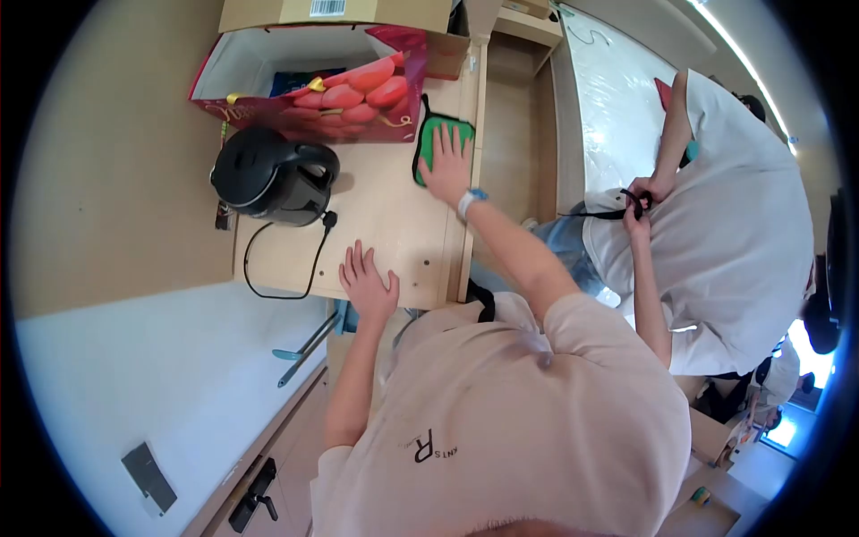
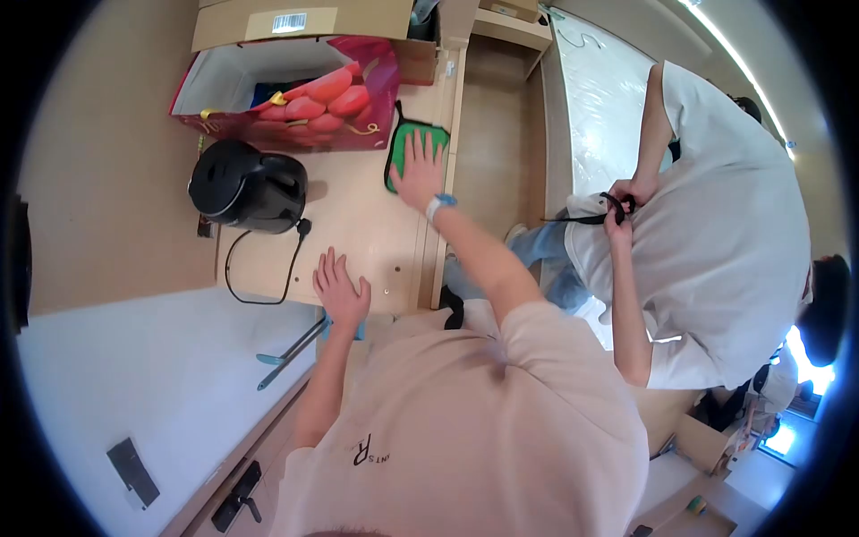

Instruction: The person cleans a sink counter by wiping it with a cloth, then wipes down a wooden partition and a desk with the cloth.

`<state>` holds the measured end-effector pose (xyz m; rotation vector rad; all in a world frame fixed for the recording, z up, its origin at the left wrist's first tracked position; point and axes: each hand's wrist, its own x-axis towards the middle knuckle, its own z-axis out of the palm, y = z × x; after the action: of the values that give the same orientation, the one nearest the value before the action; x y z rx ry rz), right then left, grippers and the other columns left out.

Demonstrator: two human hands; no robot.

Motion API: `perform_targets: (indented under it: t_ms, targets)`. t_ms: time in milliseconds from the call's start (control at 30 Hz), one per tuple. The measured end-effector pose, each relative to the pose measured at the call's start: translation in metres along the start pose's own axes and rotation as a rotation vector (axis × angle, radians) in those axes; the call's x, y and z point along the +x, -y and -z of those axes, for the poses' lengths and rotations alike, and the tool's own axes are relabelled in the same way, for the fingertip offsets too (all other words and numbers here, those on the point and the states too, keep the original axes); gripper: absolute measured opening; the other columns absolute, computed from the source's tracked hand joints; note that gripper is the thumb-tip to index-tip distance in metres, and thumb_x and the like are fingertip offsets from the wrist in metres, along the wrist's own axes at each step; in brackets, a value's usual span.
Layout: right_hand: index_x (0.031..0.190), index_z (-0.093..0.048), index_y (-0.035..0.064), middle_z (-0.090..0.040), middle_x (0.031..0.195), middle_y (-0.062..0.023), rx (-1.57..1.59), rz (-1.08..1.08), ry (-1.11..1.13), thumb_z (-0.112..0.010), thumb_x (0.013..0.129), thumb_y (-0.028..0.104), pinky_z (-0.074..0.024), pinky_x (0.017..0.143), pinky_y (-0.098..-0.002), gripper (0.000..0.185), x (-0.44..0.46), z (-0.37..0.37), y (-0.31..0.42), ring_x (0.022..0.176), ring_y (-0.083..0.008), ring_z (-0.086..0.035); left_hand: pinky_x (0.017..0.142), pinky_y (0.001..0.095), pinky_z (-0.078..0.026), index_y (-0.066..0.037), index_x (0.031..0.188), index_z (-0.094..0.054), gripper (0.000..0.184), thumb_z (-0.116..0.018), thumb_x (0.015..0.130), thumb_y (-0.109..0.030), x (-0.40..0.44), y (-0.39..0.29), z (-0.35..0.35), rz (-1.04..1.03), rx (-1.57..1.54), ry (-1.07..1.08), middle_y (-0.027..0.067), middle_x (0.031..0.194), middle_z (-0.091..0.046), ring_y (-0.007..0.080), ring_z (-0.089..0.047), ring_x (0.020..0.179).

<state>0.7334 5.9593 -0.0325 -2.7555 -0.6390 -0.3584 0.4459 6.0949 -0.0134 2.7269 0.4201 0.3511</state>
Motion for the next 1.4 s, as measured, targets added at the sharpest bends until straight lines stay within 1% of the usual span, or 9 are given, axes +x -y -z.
perform_targets:
  t_ms: [167,333,800,867,1033,1133,1233,1333,1400]
  targets:
    - [0.163,-0.034,0.0024,-0.028,0.172,-0.0191,-0.044,0.024,0.015,-0.052,0.101,0.048,-0.0150,0.129,-0.0596,0.079,0.103,-0.027,-0.047,0.159,-0.0423,-0.022,0.124,0.0593,-0.021,-0.004,0.141,-0.051,0.062,-0.063,0.086,-0.031,0.005,-0.005,0.003,0.034,0.017,0.023,0.0167,0.164,-0.039,0.0374,-0.031,0.154]
    - [0.163,-0.035,0.0035,-0.029,0.171,-0.0190,-0.043,0.011,0.008,-0.052,0.100,0.050,-0.0148,0.129,-0.0604,0.079,0.113,-0.026,-0.049,0.159,-0.0409,-0.022,0.124,0.0598,-0.021,-0.003,0.143,-0.049,0.064,-0.063,0.086,-0.030,0.005,-0.006,0.005,0.012,0.028,0.020,0.0174,0.164,-0.039,0.0385,-0.032,0.154]
    - [0.163,-0.031,0.0010,-0.025,0.172,-0.0214,0.221,0.250,0.257,-0.059,0.098,0.043,-0.0118,0.127,-0.0664,0.082,-0.219,0.096,0.070,0.161,-0.0425,-0.017,0.124,0.0580,-0.014,0.000,0.142,-0.048,0.064,-0.066,0.086,-0.025,0.030,0.001,-0.010,0.007,-0.170,0.062,0.0228,0.158,-0.039,0.0412,-0.032,0.149]
    - [0.163,-0.033,0.0035,-0.026,0.172,-0.0181,0.272,0.328,0.311,-0.058,0.099,0.044,-0.0117,0.127,-0.0673,0.080,-0.229,0.104,0.068,0.161,-0.0399,-0.016,0.125,0.0585,-0.016,-0.002,0.143,-0.047,0.061,-0.064,0.090,-0.027,0.046,-0.005,-0.021,-0.194,-0.223,-0.016,0.0232,0.160,-0.038,0.0406,-0.030,0.151]
    - [0.164,-0.033,0.0074,-0.027,0.173,-0.0127,0.152,0.258,0.316,-0.060,0.099,0.044,-0.0139,0.127,-0.0668,0.079,-0.230,0.112,0.074,0.162,-0.0371,-0.016,0.126,0.0596,-0.019,-0.003,0.142,-0.049,0.052,-0.060,0.098,-0.028,0.051,-0.012,-0.026,-0.203,-0.083,0.029,0.0211,0.163,-0.036,0.0387,-0.028,0.154]
    - [0.164,-0.033,0.0078,-0.028,0.172,-0.0131,0.357,0.222,0.316,-0.061,0.098,0.043,-0.0156,0.126,-0.0666,0.080,-0.230,0.103,0.070,0.162,-0.0368,-0.017,0.126,0.0577,-0.020,-0.003,0.144,-0.048,0.053,-0.059,0.099,-0.028,0.050,-0.006,-0.023,-0.209,-0.190,-0.004,0.0210,0.162,-0.039,0.0380,-0.032,0.153]
    - [0.157,-0.045,0.0076,-0.036,0.168,-0.0128,0.443,0.194,0.257,-0.065,0.098,0.029,-0.0271,0.125,-0.0608,0.067,-0.228,0.091,0.065,0.160,-0.0367,-0.023,0.126,0.0559,-0.021,-0.001,0.145,-0.047,0.054,-0.059,0.100,-0.027,0.049,-0.009,-0.020,-0.186,-0.236,-0.033,0.0218,0.161,-0.040,0.0378,-0.035,0.151]
    - [0.133,-0.066,0.0035,-0.059,0.148,-0.0132,0.540,0.164,0.106,-0.064,0.093,-0.002,-0.0453,0.115,-0.0473,0.041,-0.218,0.084,0.057,0.150,-0.0383,-0.042,0.126,0.0560,-0.022,0.001,0.145,-0.047,0.054,-0.059,0.100,-0.025,0.046,-0.010,-0.013,-0.190,-0.282,-0.048,0.0235,0.159,-0.040,0.0398,-0.036,0.150]
    - [0.133,-0.065,0.0025,-0.061,0.145,-0.0149,0.604,0.069,0.043,-0.063,0.093,-0.002,-0.0445,0.116,-0.0483,0.040,-0.211,0.081,0.049,0.148,-0.0392,-0.044,0.123,0.0553,-0.026,0.003,0.143,-0.048,0.050,-0.058,0.100,-0.022,0.044,-0.009,-0.012,-0.254,-0.278,-0.081,0.0276,0.157,-0.042,0.0451,-0.039,0.144]
